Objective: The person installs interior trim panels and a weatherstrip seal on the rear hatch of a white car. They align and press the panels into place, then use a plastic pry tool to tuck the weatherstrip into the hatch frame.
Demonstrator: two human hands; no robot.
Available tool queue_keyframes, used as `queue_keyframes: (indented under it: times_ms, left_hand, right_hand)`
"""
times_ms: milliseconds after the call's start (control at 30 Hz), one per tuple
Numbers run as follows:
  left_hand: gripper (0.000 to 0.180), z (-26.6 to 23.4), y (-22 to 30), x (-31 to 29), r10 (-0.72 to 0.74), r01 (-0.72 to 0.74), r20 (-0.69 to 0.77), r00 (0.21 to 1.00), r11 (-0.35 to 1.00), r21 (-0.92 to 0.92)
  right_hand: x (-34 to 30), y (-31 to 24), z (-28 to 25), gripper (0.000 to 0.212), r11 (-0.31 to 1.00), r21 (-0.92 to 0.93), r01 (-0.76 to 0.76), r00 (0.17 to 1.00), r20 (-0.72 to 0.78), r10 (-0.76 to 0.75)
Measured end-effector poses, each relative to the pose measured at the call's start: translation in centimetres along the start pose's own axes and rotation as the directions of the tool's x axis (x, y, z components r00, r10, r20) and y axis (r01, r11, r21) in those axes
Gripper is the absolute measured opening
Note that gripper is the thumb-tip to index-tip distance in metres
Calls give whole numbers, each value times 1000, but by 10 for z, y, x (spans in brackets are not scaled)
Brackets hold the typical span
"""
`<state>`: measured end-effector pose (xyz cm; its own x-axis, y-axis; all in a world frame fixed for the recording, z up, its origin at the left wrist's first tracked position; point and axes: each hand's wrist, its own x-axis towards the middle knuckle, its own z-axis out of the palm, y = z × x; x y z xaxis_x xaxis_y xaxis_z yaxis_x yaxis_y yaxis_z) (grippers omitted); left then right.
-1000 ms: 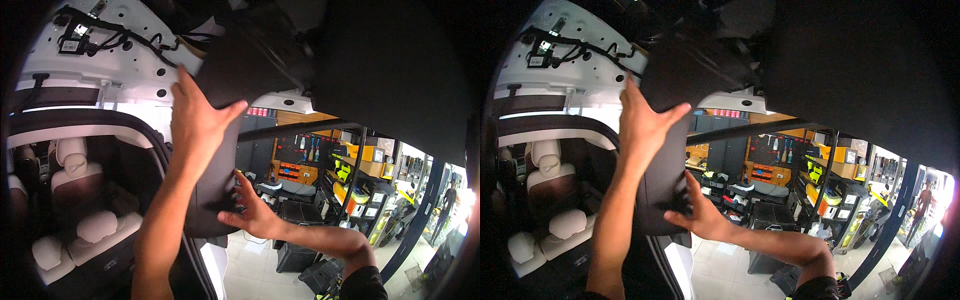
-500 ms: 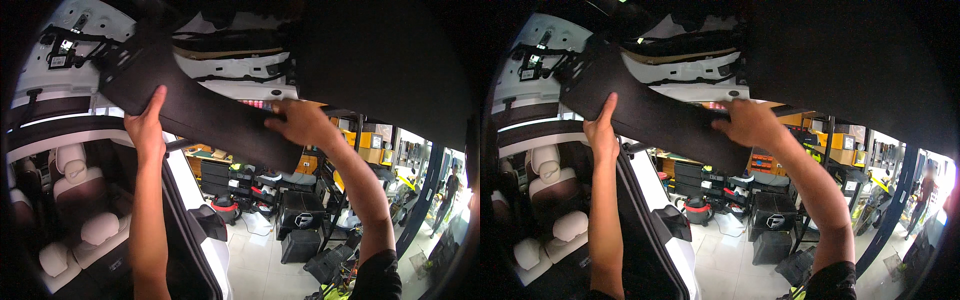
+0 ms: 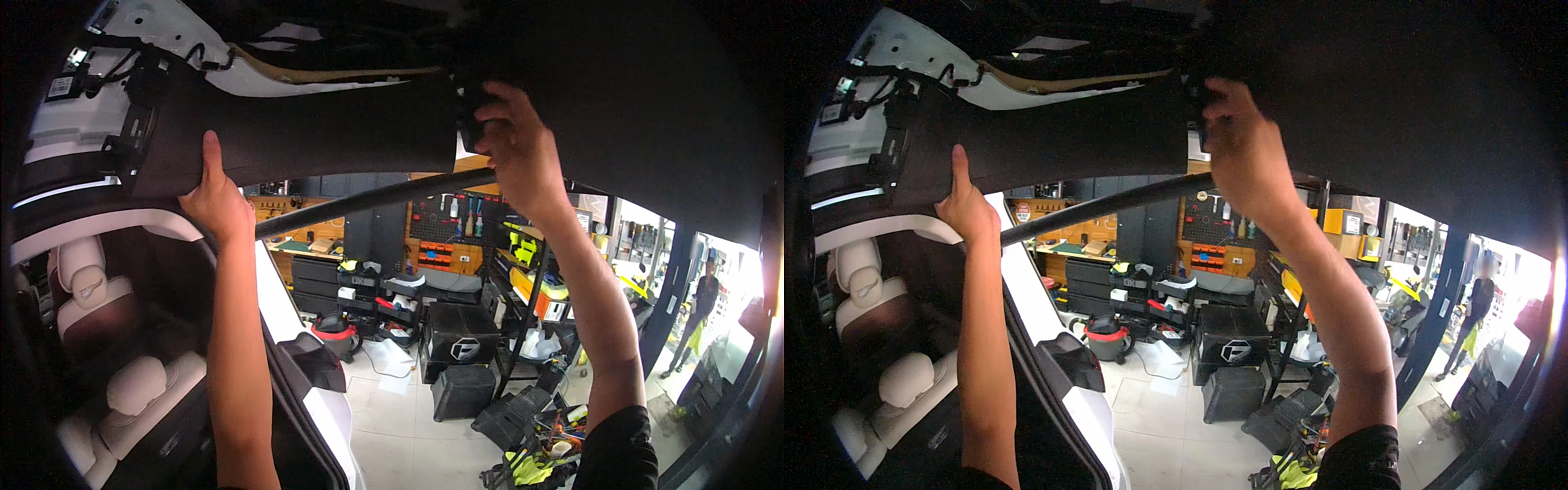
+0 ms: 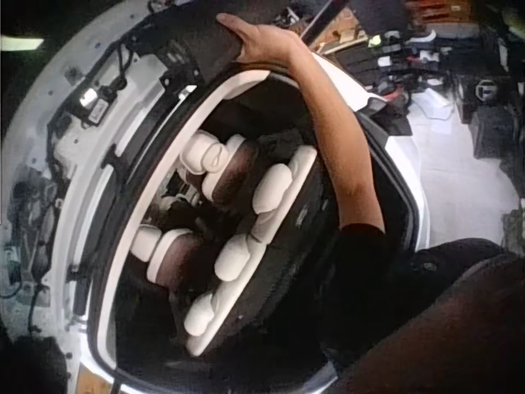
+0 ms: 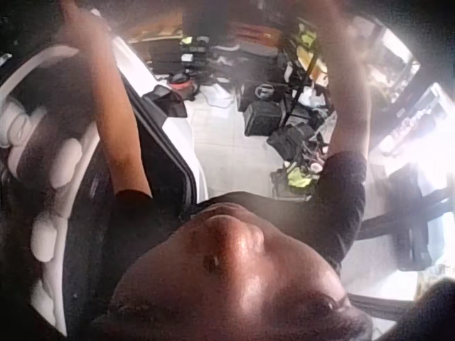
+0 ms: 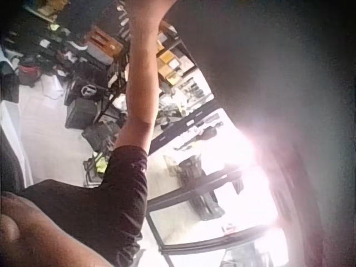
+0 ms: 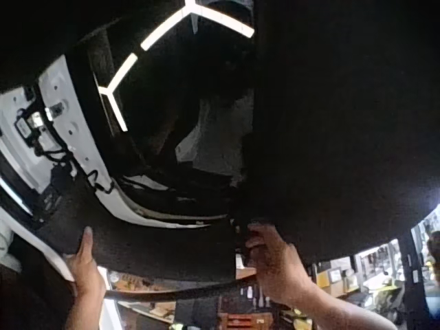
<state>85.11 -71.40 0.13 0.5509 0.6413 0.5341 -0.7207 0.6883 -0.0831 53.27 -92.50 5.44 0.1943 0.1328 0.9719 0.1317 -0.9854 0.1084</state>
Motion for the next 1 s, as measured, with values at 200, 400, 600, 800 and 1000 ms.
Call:
queue_keyframes:
  times_ms: [200,400,600,800,1000]
  left_hand:
    - [59,17,-12,-9,32,-29,38,999,996,-87]
    - [54,28,-31,-7,67,-60,46,997,990,-129]
    - [49,36,-47,4,159,-152,31,987,975,-164]
    - [46,37,-61,11,135,-134,2,991,985,-113]
    - [45,44,-48,12,96,-94,14,995,990,-104]
  right_hand:
    - [-40,1,23,49,988,-114,-105,992,55,112]
    - [-27,40,48,33,966,197,-167,974,-118,192]
    - [-28,49,43,14,896,-443,19,957,-252,-145]
    - [-21,56,44,18,908,-416,-46,964,-255,-69]
    - [-21,57,57,20,935,-353,27,963,-242,-119]
